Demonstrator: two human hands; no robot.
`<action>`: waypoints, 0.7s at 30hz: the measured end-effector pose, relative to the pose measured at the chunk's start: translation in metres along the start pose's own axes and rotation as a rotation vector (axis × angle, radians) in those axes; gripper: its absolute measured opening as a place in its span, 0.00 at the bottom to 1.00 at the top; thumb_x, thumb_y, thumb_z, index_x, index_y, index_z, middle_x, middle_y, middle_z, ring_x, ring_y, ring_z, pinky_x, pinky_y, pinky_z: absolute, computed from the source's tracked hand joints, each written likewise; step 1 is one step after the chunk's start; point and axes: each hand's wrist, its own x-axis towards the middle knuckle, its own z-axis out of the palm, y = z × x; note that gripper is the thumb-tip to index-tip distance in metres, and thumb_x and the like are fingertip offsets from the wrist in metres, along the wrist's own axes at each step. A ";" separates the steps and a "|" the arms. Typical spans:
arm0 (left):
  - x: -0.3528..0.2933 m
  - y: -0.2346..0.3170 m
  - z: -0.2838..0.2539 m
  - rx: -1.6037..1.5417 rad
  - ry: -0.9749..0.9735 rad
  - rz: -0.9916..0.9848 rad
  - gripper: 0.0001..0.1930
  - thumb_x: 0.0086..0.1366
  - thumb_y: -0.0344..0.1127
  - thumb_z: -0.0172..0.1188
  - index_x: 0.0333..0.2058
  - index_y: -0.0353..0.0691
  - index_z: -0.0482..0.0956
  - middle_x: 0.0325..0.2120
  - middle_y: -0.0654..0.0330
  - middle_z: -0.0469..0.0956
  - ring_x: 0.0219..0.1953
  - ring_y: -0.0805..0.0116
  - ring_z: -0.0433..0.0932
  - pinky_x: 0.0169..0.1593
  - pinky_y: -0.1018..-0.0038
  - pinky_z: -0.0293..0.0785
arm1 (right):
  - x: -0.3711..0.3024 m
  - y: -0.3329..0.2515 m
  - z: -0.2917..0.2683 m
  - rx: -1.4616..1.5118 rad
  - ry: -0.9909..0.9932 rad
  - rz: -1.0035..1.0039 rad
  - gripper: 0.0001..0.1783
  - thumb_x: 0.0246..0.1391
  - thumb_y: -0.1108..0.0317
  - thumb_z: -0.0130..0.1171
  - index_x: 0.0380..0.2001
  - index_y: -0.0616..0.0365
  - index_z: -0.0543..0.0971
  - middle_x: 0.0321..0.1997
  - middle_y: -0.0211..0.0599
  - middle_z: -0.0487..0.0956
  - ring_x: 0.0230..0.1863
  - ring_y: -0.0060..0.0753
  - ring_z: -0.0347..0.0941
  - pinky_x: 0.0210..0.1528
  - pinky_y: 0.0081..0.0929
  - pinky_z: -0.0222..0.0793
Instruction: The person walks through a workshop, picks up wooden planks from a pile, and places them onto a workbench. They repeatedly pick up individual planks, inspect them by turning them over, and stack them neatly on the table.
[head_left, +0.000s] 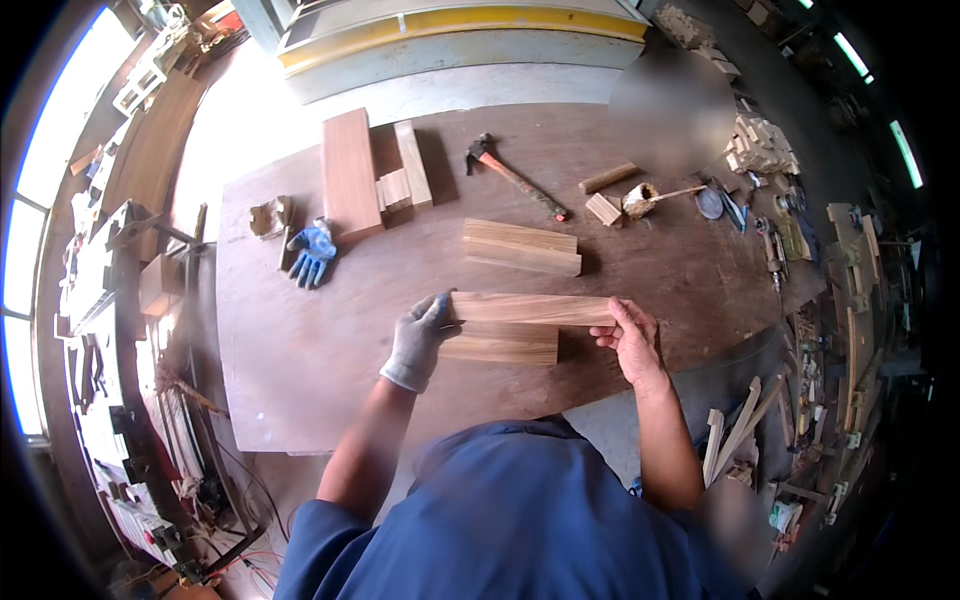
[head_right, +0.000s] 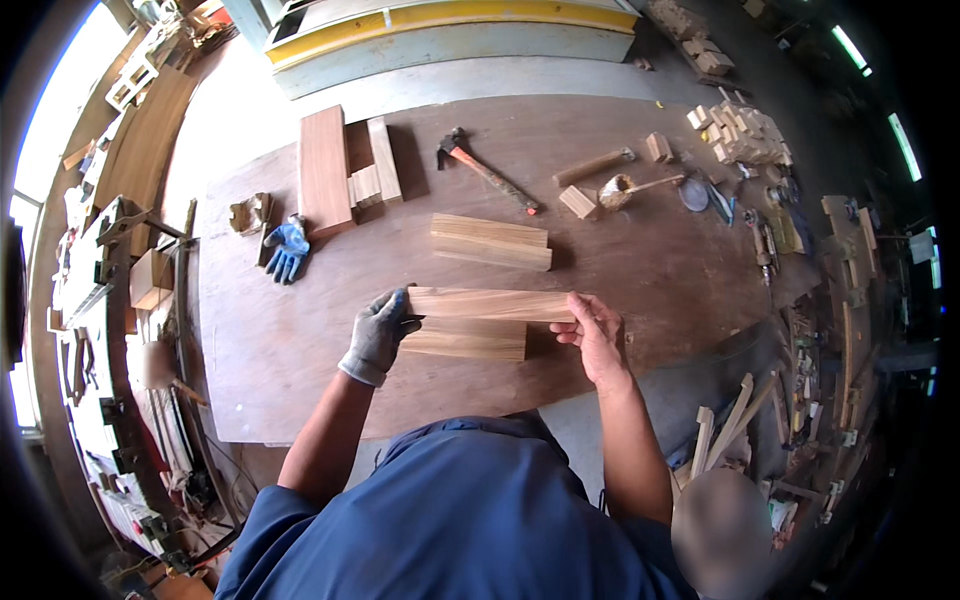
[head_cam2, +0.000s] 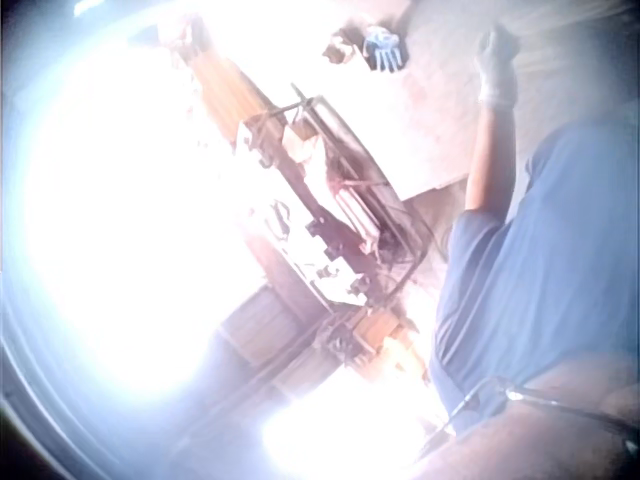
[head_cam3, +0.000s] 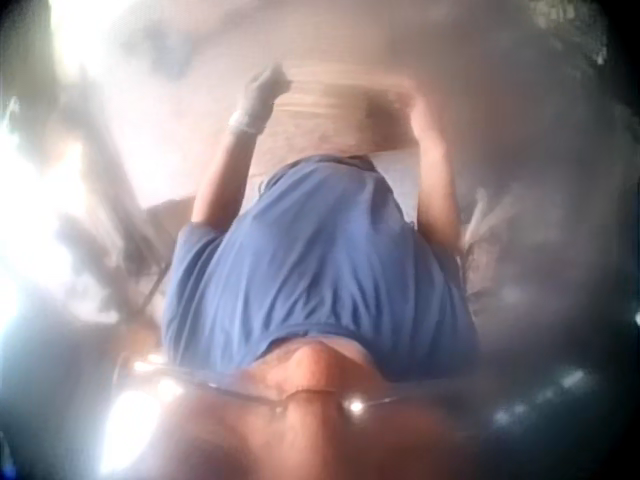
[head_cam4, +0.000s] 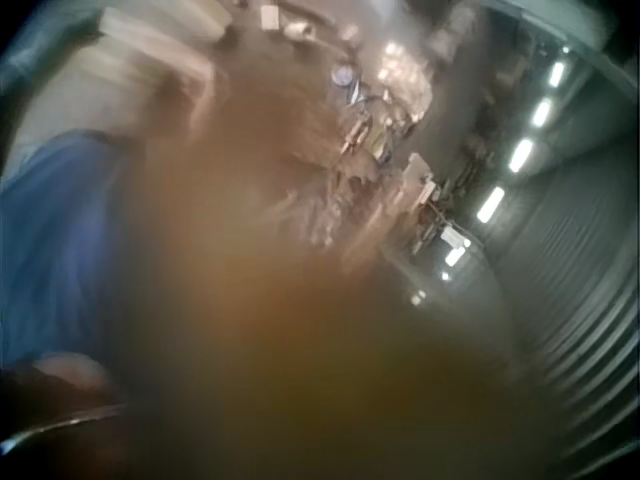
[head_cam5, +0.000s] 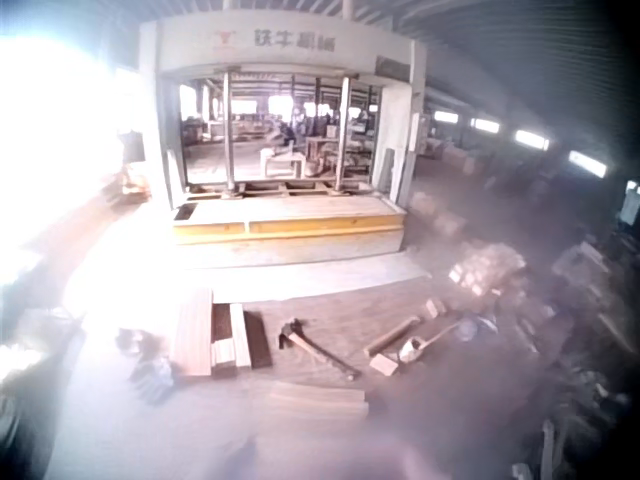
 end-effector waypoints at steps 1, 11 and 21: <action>0.000 0.002 0.002 0.009 -0.008 0.001 0.19 0.69 0.42 0.57 0.49 0.32 0.78 0.31 0.64 0.76 0.34 0.75 0.75 0.39 0.78 0.77 | -0.001 0.000 -0.001 0.006 0.001 -0.004 0.17 0.59 0.50 0.61 0.38 0.53 0.78 0.32 0.31 0.81 0.29 0.24 0.79 0.30 0.19 0.73; -0.002 0.012 0.010 -0.290 -0.069 -0.002 0.19 0.69 0.34 0.57 0.55 0.31 0.72 0.36 0.59 0.78 0.38 0.68 0.78 0.45 0.73 0.79 | 0.001 0.003 0.000 0.076 -0.131 -0.087 0.18 0.58 0.63 0.62 0.47 0.59 0.74 0.44 0.36 0.78 0.43 0.26 0.76 0.42 0.24 0.76; 0.029 -0.024 -0.020 0.110 -0.072 0.385 0.24 0.66 0.34 0.61 0.58 0.33 0.69 0.41 0.56 0.79 0.37 0.66 0.79 0.43 0.72 0.79 | 0.002 -0.005 0.009 -0.064 -0.246 -0.145 0.30 0.51 0.77 0.65 0.57 0.64 0.69 0.50 0.37 0.75 0.51 0.27 0.72 0.54 0.27 0.73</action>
